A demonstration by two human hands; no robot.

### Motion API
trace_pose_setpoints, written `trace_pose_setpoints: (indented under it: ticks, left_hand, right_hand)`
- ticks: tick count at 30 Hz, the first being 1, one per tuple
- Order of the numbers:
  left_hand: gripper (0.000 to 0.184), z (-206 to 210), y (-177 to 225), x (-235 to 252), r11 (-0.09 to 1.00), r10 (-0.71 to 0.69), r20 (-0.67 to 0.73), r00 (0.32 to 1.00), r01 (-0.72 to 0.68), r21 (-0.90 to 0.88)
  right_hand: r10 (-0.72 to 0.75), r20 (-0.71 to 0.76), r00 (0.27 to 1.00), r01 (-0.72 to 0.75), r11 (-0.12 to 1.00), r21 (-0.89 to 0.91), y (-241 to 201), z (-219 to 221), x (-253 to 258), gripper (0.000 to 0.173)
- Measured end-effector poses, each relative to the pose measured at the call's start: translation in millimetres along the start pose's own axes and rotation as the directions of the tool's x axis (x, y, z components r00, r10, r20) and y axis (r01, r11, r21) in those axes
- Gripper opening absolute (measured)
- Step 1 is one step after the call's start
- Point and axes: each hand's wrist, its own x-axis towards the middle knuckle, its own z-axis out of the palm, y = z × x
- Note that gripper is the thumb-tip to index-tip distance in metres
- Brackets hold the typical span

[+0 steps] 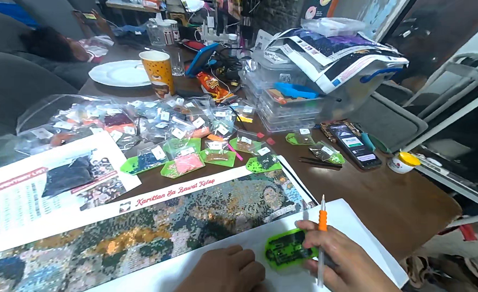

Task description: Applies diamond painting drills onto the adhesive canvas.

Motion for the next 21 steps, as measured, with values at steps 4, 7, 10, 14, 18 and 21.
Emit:
trace_pose_setpoints:
  ticks: [4,7,10,14,18,21]
  left_hand:
    - [0.033,-7,2,1,0.989,-0.145,-0.131,0.981,0.143,-0.027]
    - [0.052,-11,2,1,0.973,-0.231,-0.153,0.961,0.232,-0.015]
    - [0.064,-11,1,1,0.956,-0.28,-0.109,0.954,0.287,0.059]
    - [0.067,-13,0,0,0.952,-0.284,-0.053,0.957,0.289,0.101]
    - [0.064,-16,-1,0,0.962,-0.255,-0.032,0.966,0.257,0.093]
    - [0.054,-15,-2,-1,0.964,-0.243,-0.029,0.97,0.245,0.101]
  right_hand:
    - [0.006,0.05,0.999,-0.006,1.0,0.008,-27,6,10,0.023]
    - [0.01,0.052,0.999,-0.01,1.0,-0.003,-41,14,17,0.022]
    - [0.04,0.069,0.997,-0.043,0.998,0.043,-53,21,23,0.022]
    - [0.003,0.026,1.0,-0.005,0.997,0.078,-46,16,20,0.028]
    - [-0.018,-0.172,0.985,0.029,0.998,0.061,-18,-4,7,0.033]
    - [-0.009,-0.272,0.962,0.045,0.991,0.126,-5,-21,2,0.04]
